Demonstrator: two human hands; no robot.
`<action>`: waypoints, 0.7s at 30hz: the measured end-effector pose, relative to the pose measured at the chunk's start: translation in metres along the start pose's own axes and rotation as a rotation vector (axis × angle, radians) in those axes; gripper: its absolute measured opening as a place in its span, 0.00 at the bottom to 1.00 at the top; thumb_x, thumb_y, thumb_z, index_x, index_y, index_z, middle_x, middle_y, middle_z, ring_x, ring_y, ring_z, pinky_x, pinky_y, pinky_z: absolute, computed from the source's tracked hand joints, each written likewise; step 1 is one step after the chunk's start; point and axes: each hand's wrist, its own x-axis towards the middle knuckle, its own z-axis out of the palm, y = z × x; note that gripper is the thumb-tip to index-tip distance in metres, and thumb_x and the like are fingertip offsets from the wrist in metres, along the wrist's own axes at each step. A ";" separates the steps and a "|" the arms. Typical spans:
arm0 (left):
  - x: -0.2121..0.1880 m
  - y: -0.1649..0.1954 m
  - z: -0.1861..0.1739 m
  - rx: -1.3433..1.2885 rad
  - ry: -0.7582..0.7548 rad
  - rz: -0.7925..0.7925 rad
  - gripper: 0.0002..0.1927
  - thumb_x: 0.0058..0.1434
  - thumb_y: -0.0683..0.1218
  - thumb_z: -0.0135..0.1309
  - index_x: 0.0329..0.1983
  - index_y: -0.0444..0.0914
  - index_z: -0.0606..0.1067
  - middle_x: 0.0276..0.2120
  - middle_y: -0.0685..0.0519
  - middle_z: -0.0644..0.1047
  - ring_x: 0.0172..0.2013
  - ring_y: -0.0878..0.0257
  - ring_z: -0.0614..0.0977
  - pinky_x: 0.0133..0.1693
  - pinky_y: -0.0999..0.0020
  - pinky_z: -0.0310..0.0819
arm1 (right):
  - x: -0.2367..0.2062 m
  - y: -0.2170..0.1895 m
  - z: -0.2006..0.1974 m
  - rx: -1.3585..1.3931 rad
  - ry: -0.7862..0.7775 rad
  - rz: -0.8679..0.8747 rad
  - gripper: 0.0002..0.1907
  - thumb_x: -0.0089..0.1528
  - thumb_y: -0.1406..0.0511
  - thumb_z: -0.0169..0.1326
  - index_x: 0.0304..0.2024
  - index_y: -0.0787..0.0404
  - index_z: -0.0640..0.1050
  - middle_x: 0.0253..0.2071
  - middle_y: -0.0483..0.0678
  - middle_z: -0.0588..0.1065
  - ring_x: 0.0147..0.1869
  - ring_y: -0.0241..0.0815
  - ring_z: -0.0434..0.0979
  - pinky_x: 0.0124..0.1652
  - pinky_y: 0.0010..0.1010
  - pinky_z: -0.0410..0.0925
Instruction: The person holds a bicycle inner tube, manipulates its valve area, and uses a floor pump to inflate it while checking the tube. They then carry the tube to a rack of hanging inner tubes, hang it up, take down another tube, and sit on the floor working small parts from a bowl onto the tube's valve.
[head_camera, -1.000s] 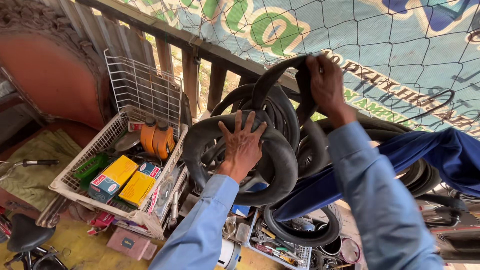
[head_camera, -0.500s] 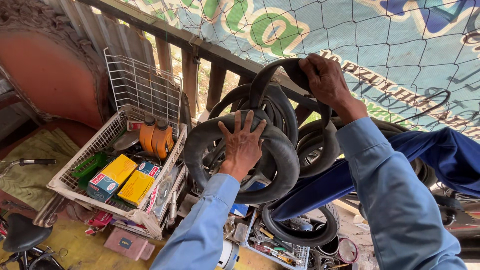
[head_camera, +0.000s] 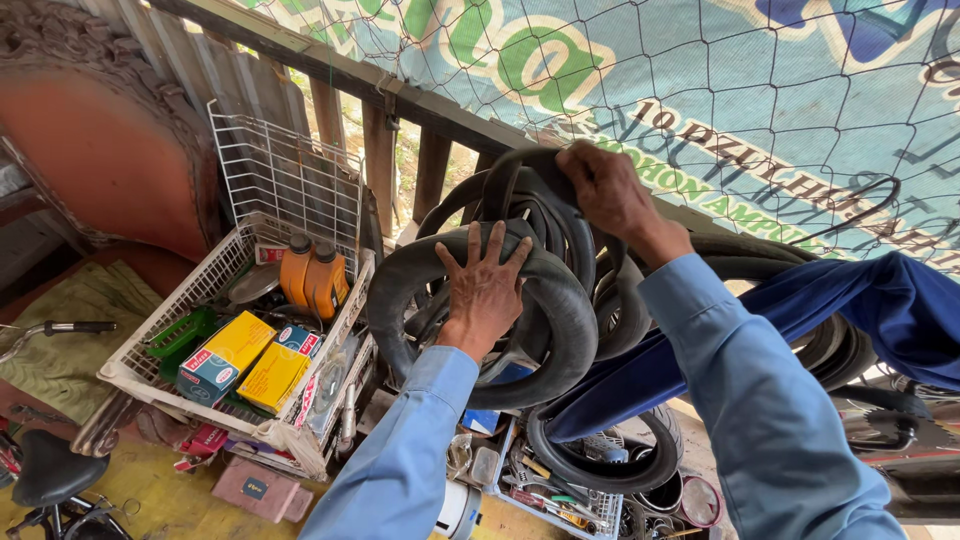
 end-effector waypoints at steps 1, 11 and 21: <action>0.000 0.000 0.000 0.003 -0.009 -0.004 0.30 0.64 0.53 0.53 0.70 0.57 0.65 0.73 0.49 0.56 0.72 0.40 0.51 0.61 0.16 0.41 | -0.001 -0.002 0.004 -0.005 -0.022 -0.012 0.12 0.69 0.62 0.50 0.43 0.66 0.77 0.27 0.56 0.76 0.27 0.42 0.72 0.31 0.38 0.66; -0.002 0.000 0.004 -0.002 0.040 0.023 0.30 0.64 0.52 0.51 0.71 0.56 0.65 0.73 0.46 0.55 0.72 0.39 0.52 0.60 0.16 0.41 | -0.014 -0.022 0.031 0.077 -0.157 0.012 0.18 0.74 0.59 0.49 0.35 0.68 0.71 0.26 0.61 0.66 0.30 0.55 0.61 0.33 0.43 0.62; -0.005 -0.003 0.012 -0.076 0.138 0.037 0.33 0.62 0.49 0.57 0.71 0.49 0.62 0.73 0.41 0.56 0.73 0.37 0.54 0.61 0.13 0.44 | -0.031 0.003 0.046 0.011 0.048 -0.028 0.07 0.69 0.67 0.53 0.44 0.66 0.76 0.32 0.61 0.74 0.31 0.60 0.74 0.33 0.43 0.67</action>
